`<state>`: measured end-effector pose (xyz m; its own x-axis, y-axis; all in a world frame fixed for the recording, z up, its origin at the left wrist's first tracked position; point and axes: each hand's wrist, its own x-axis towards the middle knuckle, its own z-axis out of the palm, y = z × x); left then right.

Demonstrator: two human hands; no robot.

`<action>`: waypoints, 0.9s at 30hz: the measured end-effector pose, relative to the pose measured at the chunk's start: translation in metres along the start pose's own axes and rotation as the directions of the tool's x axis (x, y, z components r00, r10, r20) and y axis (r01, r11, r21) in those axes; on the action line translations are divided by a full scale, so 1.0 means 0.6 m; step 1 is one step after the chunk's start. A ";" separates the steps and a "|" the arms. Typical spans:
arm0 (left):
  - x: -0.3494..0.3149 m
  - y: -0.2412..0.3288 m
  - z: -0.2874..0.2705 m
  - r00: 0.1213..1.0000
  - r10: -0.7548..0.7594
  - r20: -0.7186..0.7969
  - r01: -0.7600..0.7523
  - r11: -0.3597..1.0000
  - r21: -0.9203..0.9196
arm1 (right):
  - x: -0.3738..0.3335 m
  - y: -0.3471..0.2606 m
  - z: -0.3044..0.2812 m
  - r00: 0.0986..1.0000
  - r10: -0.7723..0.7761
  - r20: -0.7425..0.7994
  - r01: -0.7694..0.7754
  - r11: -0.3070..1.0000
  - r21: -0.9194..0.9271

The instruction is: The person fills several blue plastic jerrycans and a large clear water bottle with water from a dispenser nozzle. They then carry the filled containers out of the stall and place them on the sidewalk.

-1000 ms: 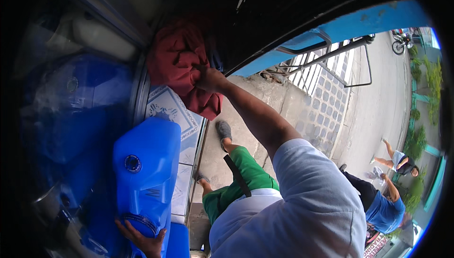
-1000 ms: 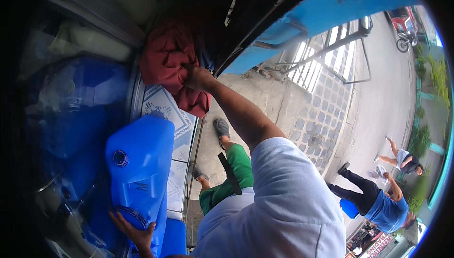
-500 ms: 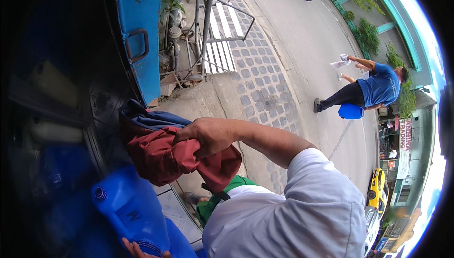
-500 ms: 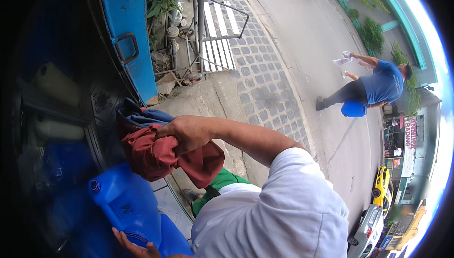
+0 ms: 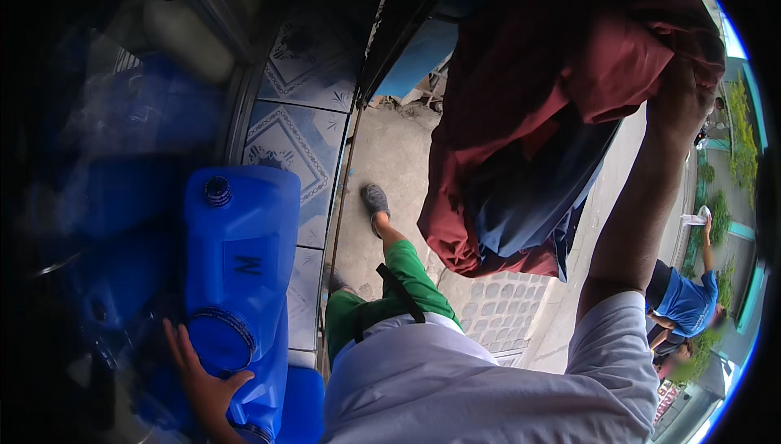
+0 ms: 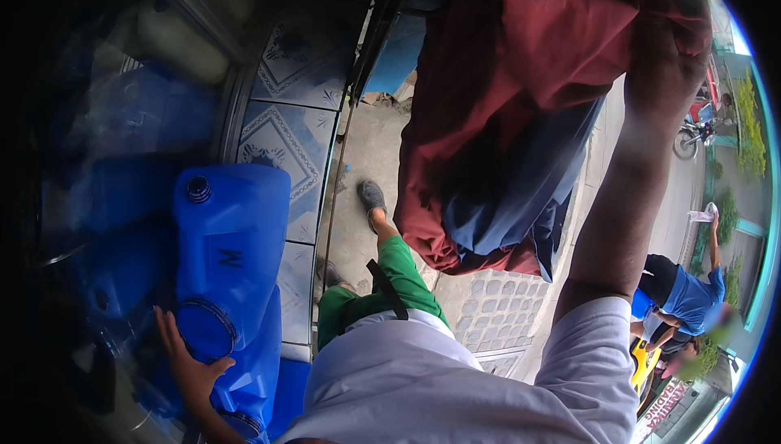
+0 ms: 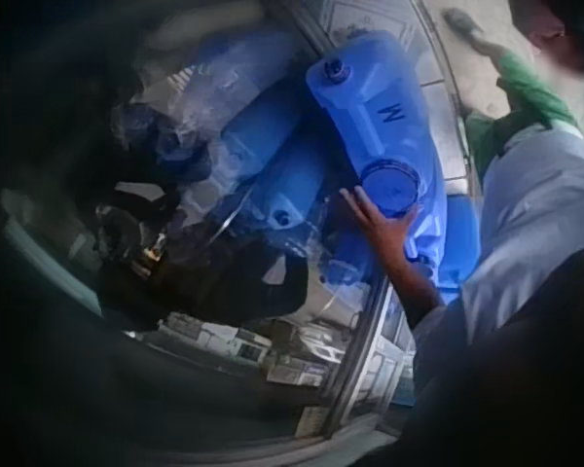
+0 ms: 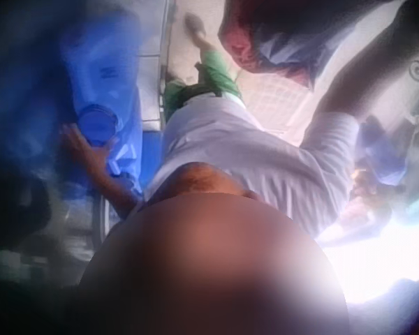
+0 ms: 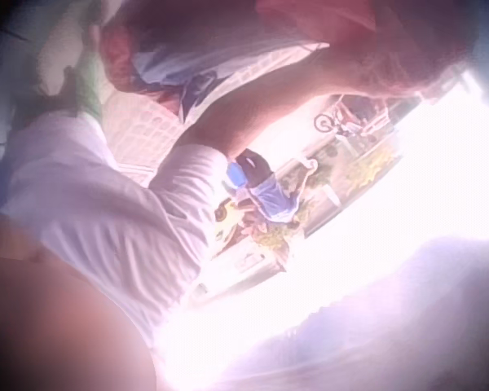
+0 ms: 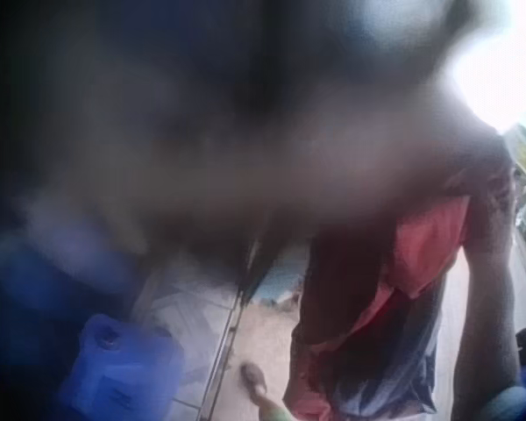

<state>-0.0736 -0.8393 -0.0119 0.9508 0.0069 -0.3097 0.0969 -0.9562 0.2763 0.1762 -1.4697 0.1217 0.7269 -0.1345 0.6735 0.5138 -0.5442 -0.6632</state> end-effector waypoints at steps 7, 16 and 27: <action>0.000 -0.060 0.071 0.990 0.143 -0.016 -0.143 0.990 -0.013 | 0.131 0.116 0.028 0.943 -0.226 0.245 0.273 0.945 -0.179; 0.039 -0.022 0.075 0.976 0.204 -0.080 -0.213 0.969 -0.121 | 0.145 0.115 0.074 0.970 -0.208 0.123 0.234 0.935 -0.265; 0.401 0.226 0.061 0.916 0.267 -0.301 -0.333 0.923 -0.194 | 0.127 0.111 0.096 0.977 -0.182 0.113 0.212 0.893 -0.397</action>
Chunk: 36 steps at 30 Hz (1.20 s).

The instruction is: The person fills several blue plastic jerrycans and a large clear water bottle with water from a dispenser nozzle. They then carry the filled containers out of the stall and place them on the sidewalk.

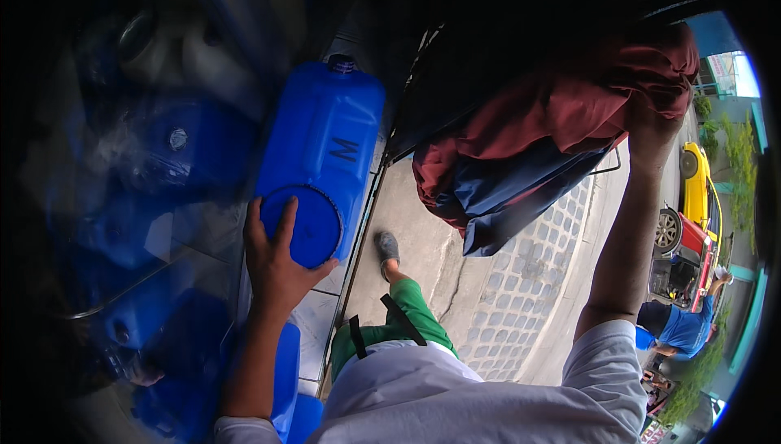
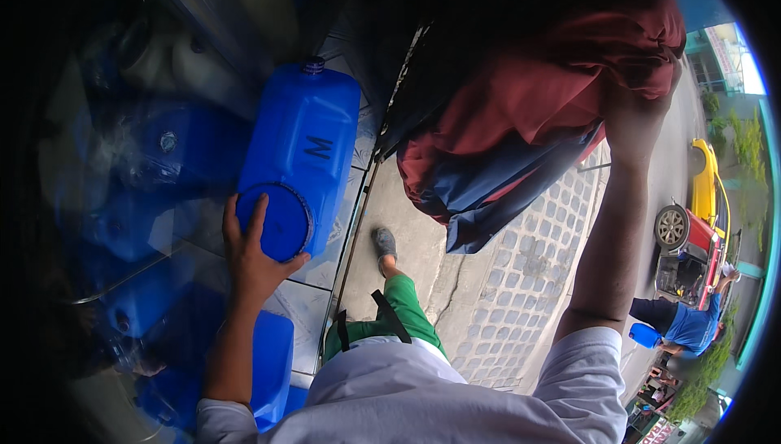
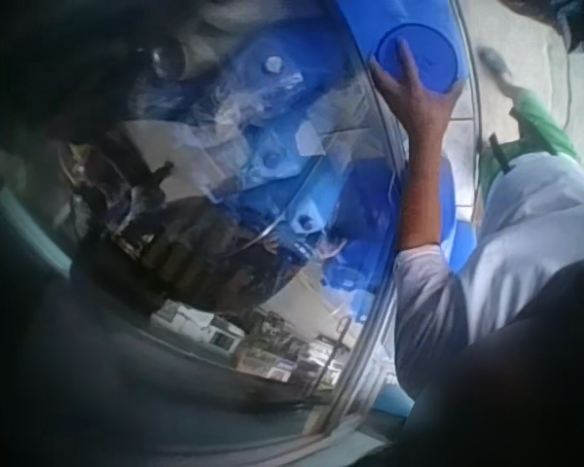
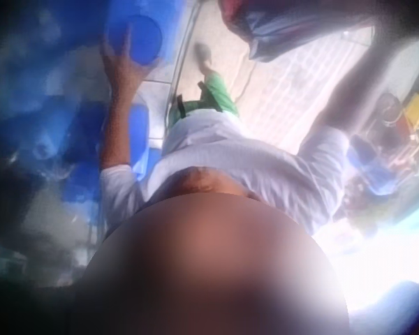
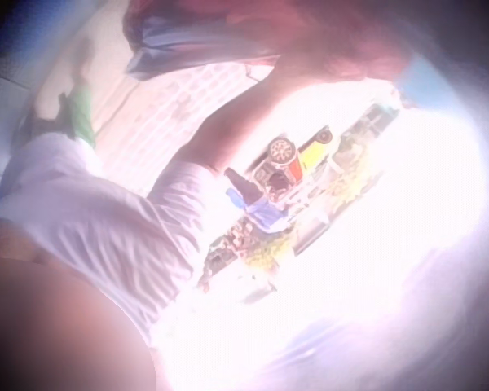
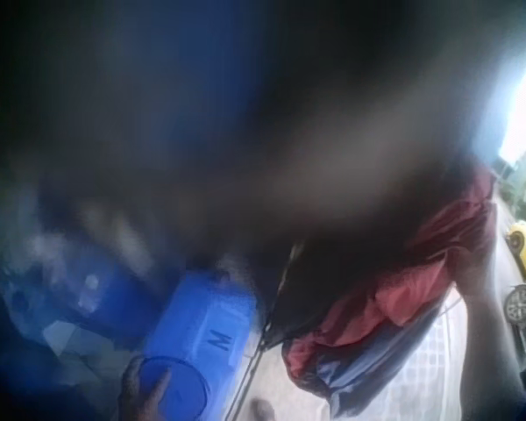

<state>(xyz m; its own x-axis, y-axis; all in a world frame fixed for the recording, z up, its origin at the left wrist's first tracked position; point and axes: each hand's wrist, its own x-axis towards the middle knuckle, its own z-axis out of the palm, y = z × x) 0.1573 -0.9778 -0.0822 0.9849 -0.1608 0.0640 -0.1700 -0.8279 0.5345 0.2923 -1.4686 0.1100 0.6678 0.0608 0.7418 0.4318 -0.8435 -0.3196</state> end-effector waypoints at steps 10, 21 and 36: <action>0.495 0.070 0.147 0.964 0.143 -0.222 -0.159 0.986 -0.057 | -0.037 0.018 -0.021 0.996 0.079 0.031 -0.078 0.996 -0.043; 0.813 0.082 0.232 0.946 0.293 -0.141 -0.270 0.949 0.162 | -0.061 0.041 -0.027 0.998 0.054 0.025 -0.052 0.996 -0.068; 0.031 -0.147 -0.105 0.858 -0.234 0.458 0.381 0.887 -0.260 | -0.001 0.134 -0.058 0.993 -0.092 0.078 0.095 0.994 -0.047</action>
<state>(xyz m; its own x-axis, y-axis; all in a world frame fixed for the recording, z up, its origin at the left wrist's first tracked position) 0.1927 -0.8737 -0.0751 0.8693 -0.1900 -0.4563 0.2334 -0.6560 0.7178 0.3055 -1.5553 0.1046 0.6705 0.1792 0.7199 0.4647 -0.8579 -0.2193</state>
